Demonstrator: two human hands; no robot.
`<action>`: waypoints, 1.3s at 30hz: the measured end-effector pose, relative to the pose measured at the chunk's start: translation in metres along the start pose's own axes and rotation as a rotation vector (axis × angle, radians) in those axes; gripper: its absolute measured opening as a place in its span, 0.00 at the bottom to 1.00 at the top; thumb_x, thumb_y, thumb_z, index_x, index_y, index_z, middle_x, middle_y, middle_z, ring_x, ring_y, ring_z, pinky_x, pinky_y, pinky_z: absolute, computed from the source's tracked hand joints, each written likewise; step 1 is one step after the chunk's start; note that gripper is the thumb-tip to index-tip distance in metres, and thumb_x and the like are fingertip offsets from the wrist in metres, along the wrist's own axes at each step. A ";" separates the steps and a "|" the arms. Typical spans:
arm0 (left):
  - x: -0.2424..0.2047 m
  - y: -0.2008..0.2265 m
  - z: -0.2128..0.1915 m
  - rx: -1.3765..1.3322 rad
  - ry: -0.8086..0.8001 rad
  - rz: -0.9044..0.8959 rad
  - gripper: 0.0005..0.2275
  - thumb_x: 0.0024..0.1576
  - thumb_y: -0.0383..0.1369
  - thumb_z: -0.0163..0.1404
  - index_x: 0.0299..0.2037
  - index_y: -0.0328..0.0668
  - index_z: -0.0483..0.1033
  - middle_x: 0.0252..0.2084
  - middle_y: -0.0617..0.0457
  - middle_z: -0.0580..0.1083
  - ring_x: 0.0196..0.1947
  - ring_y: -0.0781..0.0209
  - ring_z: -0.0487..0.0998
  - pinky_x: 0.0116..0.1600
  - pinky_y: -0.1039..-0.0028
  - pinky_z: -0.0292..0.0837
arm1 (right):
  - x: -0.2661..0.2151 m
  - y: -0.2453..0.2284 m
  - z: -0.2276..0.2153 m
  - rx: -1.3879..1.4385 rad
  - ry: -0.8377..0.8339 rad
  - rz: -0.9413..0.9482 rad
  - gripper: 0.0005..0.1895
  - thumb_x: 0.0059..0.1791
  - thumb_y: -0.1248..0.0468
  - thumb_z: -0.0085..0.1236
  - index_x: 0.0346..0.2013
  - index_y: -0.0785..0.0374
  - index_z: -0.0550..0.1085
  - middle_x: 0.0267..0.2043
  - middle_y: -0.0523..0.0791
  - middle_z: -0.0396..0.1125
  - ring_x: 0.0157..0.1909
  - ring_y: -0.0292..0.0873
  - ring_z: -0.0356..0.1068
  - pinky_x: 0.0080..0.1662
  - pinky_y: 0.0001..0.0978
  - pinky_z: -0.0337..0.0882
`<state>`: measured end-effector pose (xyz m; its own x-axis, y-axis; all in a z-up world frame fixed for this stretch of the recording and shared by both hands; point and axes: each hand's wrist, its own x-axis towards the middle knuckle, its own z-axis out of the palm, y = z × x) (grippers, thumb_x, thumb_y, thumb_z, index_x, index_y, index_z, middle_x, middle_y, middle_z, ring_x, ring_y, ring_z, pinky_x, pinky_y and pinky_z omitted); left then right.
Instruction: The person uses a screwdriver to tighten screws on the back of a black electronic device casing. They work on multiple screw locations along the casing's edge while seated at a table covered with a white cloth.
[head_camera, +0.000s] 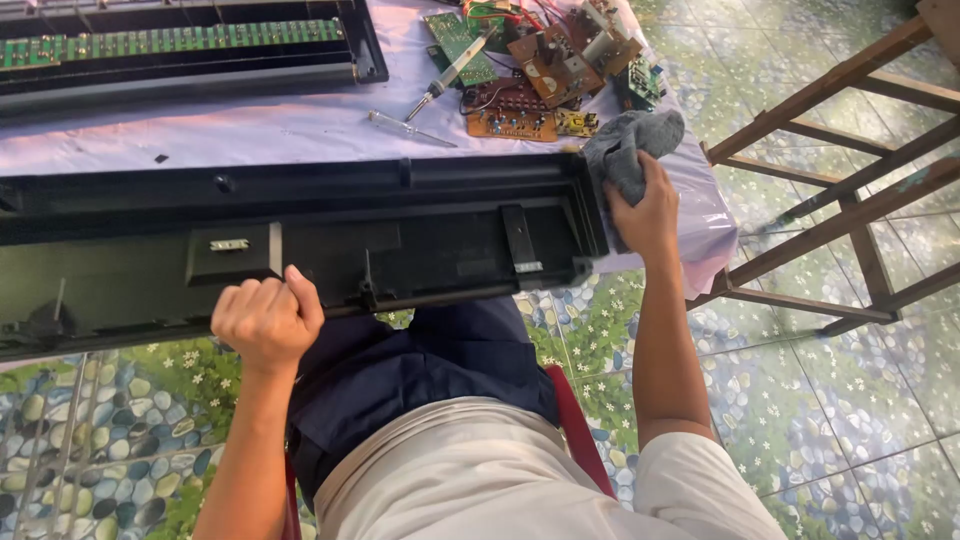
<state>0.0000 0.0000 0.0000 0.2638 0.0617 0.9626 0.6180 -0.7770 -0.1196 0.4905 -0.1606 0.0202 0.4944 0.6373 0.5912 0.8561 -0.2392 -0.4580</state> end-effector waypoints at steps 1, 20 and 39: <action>-0.004 -0.008 0.003 0.003 -0.003 -0.004 0.24 0.60 0.22 0.53 0.10 0.46 0.59 0.14 0.53 0.56 0.14 0.55 0.60 0.27 0.70 0.61 | 0.004 0.008 0.002 0.000 -0.005 -0.002 0.31 0.47 0.57 0.69 0.62 0.61 0.71 0.52 0.56 0.71 0.54 0.66 0.72 0.56 0.58 0.70; -0.021 -0.054 0.008 0.029 -0.177 -0.209 0.24 0.66 0.26 0.55 0.16 0.42 0.61 0.18 0.51 0.60 0.21 0.50 0.60 0.28 0.63 0.51 | 0.084 -0.110 0.003 0.114 -0.069 -0.332 0.23 0.57 0.58 0.59 0.63 0.68 0.68 0.62 0.56 0.65 0.61 0.57 0.64 0.57 0.59 0.68; -0.034 -0.057 -0.001 0.097 -0.014 -0.176 0.23 0.58 0.20 0.55 0.14 0.42 0.55 0.16 0.53 0.55 0.17 0.55 0.52 0.25 0.67 0.44 | 0.166 -0.181 0.247 0.021 -0.723 -0.506 0.05 0.46 0.60 0.69 0.33 0.56 0.83 0.33 0.41 0.78 0.37 0.41 0.75 0.45 0.37 0.73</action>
<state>-0.0444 0.0415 -0.0254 0.1549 0.2005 0.9674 0.7237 -0.6896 0.0271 0.3806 0.1693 0.0375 -0.1652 0.9723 0.1650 0.9402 0.2058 -0.2713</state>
